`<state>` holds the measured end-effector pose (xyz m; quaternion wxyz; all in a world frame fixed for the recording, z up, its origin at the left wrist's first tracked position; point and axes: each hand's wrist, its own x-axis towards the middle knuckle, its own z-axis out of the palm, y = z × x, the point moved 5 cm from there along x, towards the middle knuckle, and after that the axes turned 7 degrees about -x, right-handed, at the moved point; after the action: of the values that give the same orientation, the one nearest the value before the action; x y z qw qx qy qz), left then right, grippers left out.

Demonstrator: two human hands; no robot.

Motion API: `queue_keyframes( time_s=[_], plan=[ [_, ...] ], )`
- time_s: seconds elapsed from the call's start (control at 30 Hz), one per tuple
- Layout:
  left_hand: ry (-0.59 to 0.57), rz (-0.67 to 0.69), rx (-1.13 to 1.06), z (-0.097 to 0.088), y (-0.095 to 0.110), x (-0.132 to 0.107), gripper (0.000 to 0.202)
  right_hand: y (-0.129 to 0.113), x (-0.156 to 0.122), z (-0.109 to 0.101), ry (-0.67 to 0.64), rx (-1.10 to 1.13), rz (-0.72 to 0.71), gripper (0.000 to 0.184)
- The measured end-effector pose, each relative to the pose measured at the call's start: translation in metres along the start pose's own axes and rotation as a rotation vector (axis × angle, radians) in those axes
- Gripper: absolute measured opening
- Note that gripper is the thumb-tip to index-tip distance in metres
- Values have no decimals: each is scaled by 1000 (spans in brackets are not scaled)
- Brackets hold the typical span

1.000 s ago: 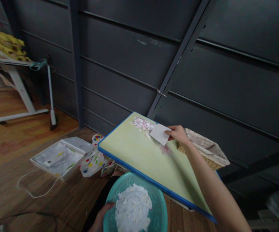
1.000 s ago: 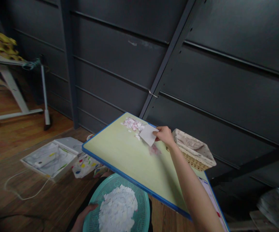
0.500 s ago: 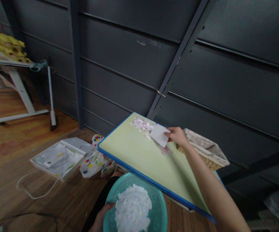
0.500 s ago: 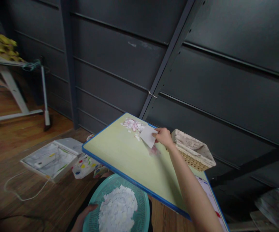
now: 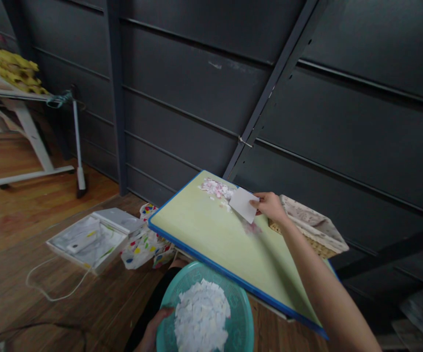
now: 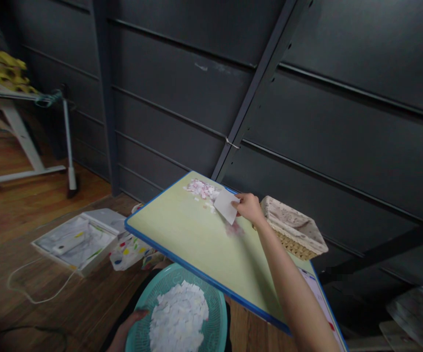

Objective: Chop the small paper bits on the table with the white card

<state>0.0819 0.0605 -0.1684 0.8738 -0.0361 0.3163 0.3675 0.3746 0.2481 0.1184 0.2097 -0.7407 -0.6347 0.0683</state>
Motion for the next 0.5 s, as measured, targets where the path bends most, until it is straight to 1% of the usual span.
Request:
queue_keyframes(
  time_s=[0.1,0.2,0.3,0.37,0.5],
  plan=[
    [18,-14,1,3,1,-2,21,-1,-2,1,-9,31,-11,30],
    [82,-18,-17,2,1,-2,17,-3,-6,2,-27,59,-6,33],
    [124,-12,-26,2,1,-3,24,-5,-8,1,-53,66,0,35],
    [109,-23,-18,4,0,-4,29,-6,-7,0,-65,89,-11,35],
    [66,-23,-5,10,-1,-8,28,-8,-2,1,-48,111,-44,34]
  ],
)
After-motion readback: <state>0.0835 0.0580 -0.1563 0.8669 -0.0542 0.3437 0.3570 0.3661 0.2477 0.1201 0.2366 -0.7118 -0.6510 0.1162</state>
